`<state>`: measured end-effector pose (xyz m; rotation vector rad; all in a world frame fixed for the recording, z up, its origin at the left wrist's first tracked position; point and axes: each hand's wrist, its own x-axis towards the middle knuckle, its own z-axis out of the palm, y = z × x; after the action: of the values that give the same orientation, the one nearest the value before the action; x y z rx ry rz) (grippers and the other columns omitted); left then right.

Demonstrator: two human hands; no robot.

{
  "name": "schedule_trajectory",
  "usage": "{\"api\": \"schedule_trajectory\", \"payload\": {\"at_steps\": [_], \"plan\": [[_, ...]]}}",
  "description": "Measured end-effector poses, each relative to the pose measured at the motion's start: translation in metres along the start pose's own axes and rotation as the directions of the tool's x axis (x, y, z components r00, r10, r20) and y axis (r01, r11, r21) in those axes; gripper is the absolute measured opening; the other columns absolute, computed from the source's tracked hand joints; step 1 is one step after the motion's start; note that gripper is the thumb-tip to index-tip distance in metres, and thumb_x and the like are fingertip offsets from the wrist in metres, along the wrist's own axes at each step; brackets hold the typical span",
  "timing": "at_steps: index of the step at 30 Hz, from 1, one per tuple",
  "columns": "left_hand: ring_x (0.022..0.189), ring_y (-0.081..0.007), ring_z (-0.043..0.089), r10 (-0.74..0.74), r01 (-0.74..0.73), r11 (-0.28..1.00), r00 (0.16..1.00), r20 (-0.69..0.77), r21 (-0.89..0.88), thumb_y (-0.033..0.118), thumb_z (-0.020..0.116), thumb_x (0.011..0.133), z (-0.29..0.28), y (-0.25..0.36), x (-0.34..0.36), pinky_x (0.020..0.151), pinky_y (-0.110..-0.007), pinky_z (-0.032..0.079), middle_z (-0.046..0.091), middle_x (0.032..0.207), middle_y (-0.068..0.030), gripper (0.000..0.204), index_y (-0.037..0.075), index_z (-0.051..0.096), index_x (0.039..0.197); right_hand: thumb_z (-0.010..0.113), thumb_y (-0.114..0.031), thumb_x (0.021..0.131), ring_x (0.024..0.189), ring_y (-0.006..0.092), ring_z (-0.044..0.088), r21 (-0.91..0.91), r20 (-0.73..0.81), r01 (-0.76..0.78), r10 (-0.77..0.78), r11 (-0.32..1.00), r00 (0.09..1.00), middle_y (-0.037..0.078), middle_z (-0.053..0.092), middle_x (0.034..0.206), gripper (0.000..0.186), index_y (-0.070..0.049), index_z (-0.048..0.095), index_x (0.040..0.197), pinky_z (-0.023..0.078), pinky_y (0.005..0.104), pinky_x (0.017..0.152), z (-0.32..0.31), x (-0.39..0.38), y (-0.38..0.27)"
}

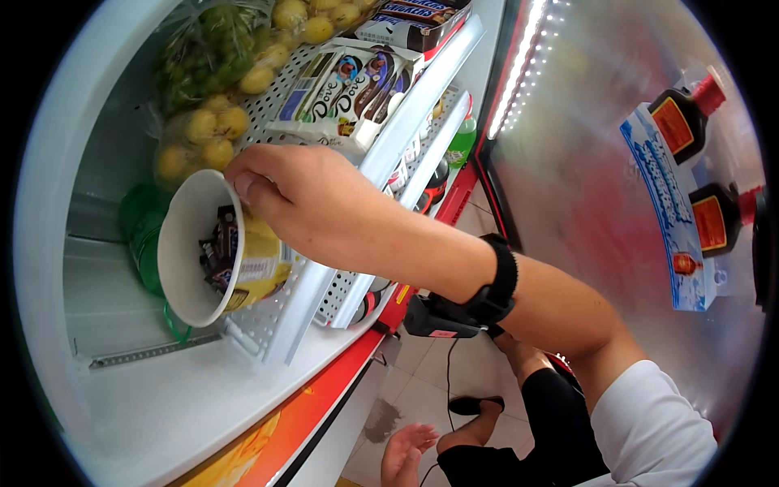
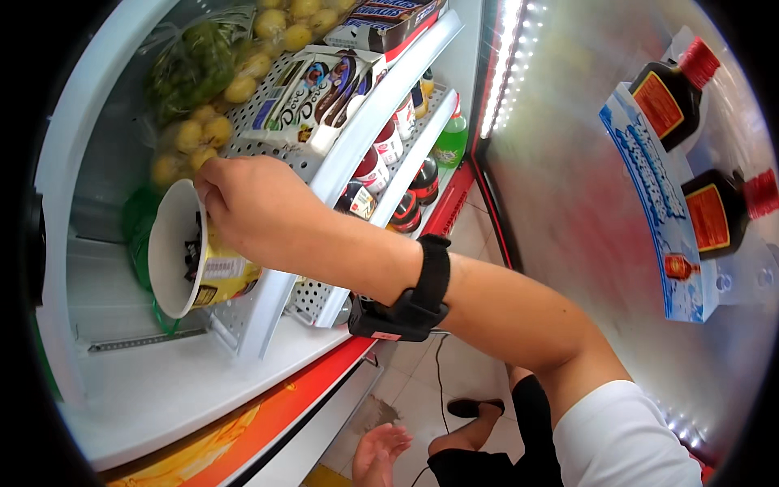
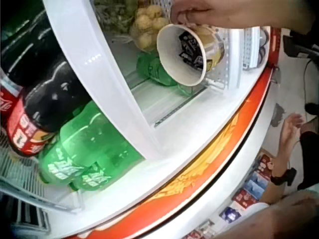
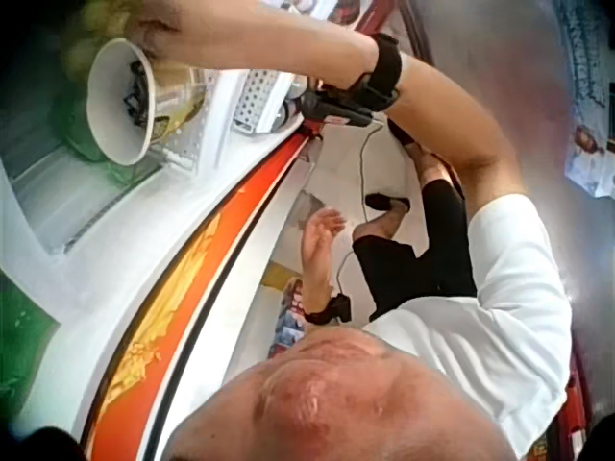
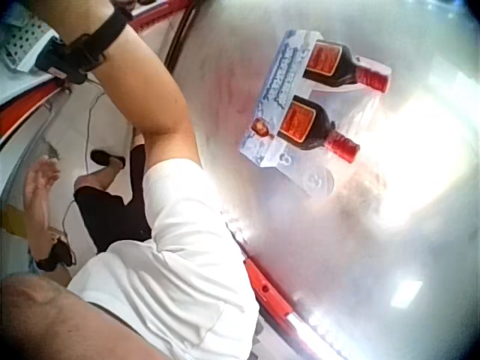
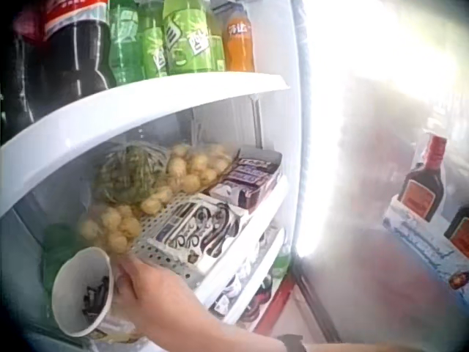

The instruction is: The person takes bags of produce and other items from refrigerators and places them into cardboard boxes and onto a display table at the front of a small grocery store.

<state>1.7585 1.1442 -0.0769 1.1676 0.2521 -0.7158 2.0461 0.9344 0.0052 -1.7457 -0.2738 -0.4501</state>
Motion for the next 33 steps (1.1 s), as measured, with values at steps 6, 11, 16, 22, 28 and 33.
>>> {"api": "schedule_trajectory", "payload": {"at_steps": [6, 11, 16, 22, 28, 33], "plan": [[0.102, -0.0196, 0.054, -0.099, 0.095, 0.995, 0.991, -0.089, -0.041, 0.034, 0.054, 0.089, 0.013, 0.017, -0.002, 0.09, -0.032, 0.042, 0.054, 0.112, -0.01, 0.048, 0.003, 0.041, 0.123, 0.056, -0.015, 0.075, 0.085, 0.0372, 0.061, -0.469, -0.073, -0.002, -0.036, 0.883, 0.997, 0.024, 0.061, 0.094, 0.026, 0.004, 0.061, 0.091, 0.05, 0.0405, 0.076, -0.039, 0.094, 0.01], [0.102, -0.0194, 0.054, -0.155, 0.143, 0.987, 0.971, -0.184, -0.079, 0.033, 0.055, 0.089, 0.025, 0.047, -0.024, 0.09, -0.032, 0.042, 0.054, 0.113, -0.0098, 0.049, 0.003, 0.041, 0.124, 0.056, -0.016, 0.075, 0.089, 0.0357, 0.06, -0.763, 0.012, -0.091, 0.154, 0.64, 0.988, 0.023, 0.061, 0.096, 0.028, 0.005, 0.06, 0.093, 0.05, 0.0389, 0.077, -0.027, 0.193, 0.039], [0.102, -0.0182, 0.054, -0.11, 0.088, 0.987, 0.978, -0.177, -0.132, 0.032, 0.056, 0.088, 0.018, 0.04, -0.046, 0.089, -0.031, 0.043, 0.054, 0.113, -0.0093, 0.049, 0.002, 0.041, 0.125, 0.055, -0.016, 0.076, 0.091, 0.0344, 0.059, -0.824, 0.055, -0.11, 0.271, 0.556, 0.961, 0.023, 0.061, 0.097, 0.028, 0.005, 0.059, 0.095, 0.049, 0.038, 0.078, -0.02, 0.217, 0.065], [0.103, -0.0169, 0.054, -0.128, 0.092, 0.986, 0.952, -0.279, -0.139, 0.032, 0.056, 0.088, 0.038, 0.057, -0.057, 0.088, -0.029, 0.043, 0.054, 0.114, -0.009, 0.051, 0.001, 0.04, 0.126, 0.054, -0.015, 0.077, 0.092, 0.0328, 0.058, -0.718, 0.024, -0.141, 0.227, 0.682, 0.974, 0.022, 0.06, 0.098, 0.028, 0.005, 0.058, 0.097, 0.048, 0.0371, 0.079, -0.021, 0.217, 0.065], [0.102, -0.0165, 0.054, -0.153, 0.106, 0.979, 0.947, -0.283, -0.174, 0.033, 0.056, 0.088, 0.048, 0.044, -0.059, 0.088, -0.029, 0.043, 0.053, 0.115, -0.0088, 0.051, 0.002, 0.04, 0.126, 0.052, -0.014, 0.079, 0.094, 0.0311, 0.058, -0.312, -0.077, -0.166, 0.149, 0.936, 0.986, 0.021, 0.06, 0.1, 0.028, 0.005, 0.057, 0.099, 0.048, 0.0361, 0.08, -0.041, 0.197, 0.04], [0.099, -0.0165, 0.055, -0.142, 0.096, 0.982, 0.945, -0.293, -0.165, 0.034, 0.056, 0.088, 0.063, 0.046, -0.062, 0.087, -0.028, 0.043, 0.054, 0.114, -0.0087, 0.051, 0.002, 0.041, 0.125, 0.051, -0.013, 0.08, 0.095, 0.0298, 0.057, 0.236, -0.13, -0.184, 0.218, 0.954, 0.967, 0.02, 0.06, 0.101, 0.028, 0.006, 0.056, 0.101, 0.047, 0.0353, 0.081, -0.055, 0.173, 0.022]]}}
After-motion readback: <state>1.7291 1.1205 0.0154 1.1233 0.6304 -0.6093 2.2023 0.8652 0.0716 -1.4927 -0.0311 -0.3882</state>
